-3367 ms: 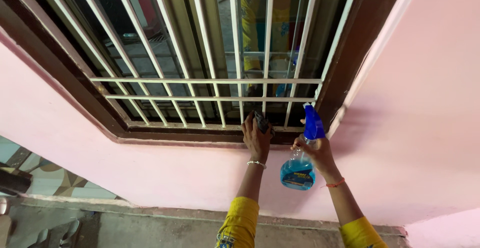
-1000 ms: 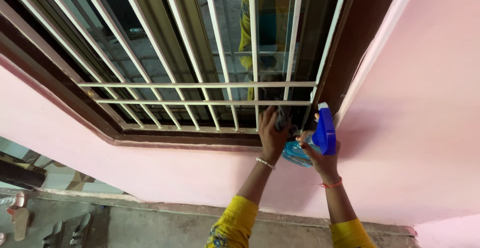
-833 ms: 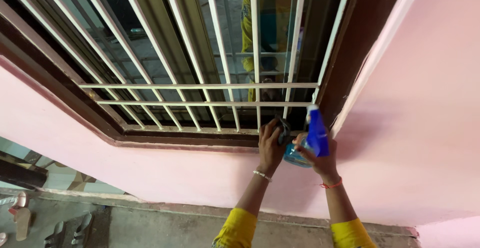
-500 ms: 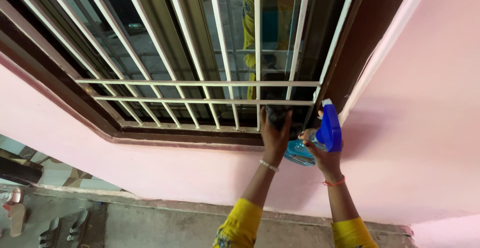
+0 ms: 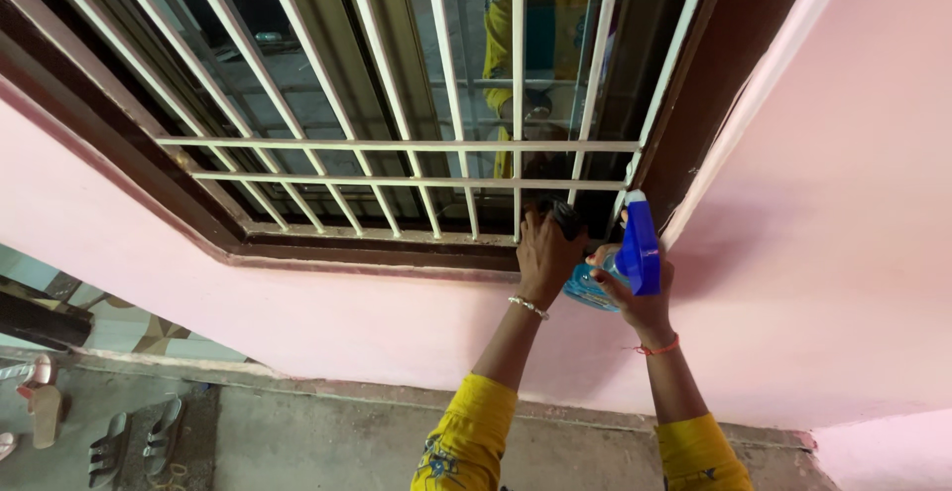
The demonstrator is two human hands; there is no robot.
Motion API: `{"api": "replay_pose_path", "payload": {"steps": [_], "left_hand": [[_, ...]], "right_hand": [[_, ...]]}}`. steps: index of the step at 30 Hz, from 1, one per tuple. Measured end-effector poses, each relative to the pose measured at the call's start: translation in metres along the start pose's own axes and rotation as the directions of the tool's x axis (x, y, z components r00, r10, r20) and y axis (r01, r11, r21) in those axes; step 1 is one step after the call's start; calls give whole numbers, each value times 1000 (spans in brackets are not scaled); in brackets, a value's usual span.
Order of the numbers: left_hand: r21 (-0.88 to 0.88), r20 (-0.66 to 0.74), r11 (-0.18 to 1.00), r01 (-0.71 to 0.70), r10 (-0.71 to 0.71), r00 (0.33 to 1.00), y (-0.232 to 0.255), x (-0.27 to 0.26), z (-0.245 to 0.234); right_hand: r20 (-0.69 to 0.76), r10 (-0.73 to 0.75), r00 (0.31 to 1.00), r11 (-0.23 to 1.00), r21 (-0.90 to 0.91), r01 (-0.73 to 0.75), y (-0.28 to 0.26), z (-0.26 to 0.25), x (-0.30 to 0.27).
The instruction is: The person sprays a cleaning solution onto a window with metal bars and wipes the surface with a cloth. The person repeatedly sprays and wipes different sections of the window frame and glass.
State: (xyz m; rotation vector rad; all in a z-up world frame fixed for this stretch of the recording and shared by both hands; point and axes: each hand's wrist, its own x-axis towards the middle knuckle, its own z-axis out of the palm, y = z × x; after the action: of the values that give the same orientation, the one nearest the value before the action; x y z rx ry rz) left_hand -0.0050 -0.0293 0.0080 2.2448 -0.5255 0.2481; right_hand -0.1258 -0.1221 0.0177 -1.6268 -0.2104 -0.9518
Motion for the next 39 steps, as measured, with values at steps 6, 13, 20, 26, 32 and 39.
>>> {"api": "replay_pose_path", "payload": {"steps": [6,13,20,26,32,39], "left_hand": [[-279,-107,933,-229,207,972,-9,-4,-9],[-444,-156,863,-242,192,969,-19,37,1],[-69,116,996,54,-46,992,-32,44,31],[-15,-10,999,38,-38,999,-8,-7,14],[-216,-70,976,36,-52,996,-9,-33,-16],[149,-287,963,-224,259,922,-20,18,37]], "right_hand": [[-13,22,1000,998,-51,-23,0,-3,-6],[-5,-26,1000,990,-138,25,10,-5,-12],[4,6,1000,982,-188,-5,13,-2,-12],[-40,-4,999,1000,-20,3,2,-3,-9],[-20,6,1000,999,-47,-7,0,-2,-7],[-8,49,999,996,-73,-49,-1,-5,-8]]}}
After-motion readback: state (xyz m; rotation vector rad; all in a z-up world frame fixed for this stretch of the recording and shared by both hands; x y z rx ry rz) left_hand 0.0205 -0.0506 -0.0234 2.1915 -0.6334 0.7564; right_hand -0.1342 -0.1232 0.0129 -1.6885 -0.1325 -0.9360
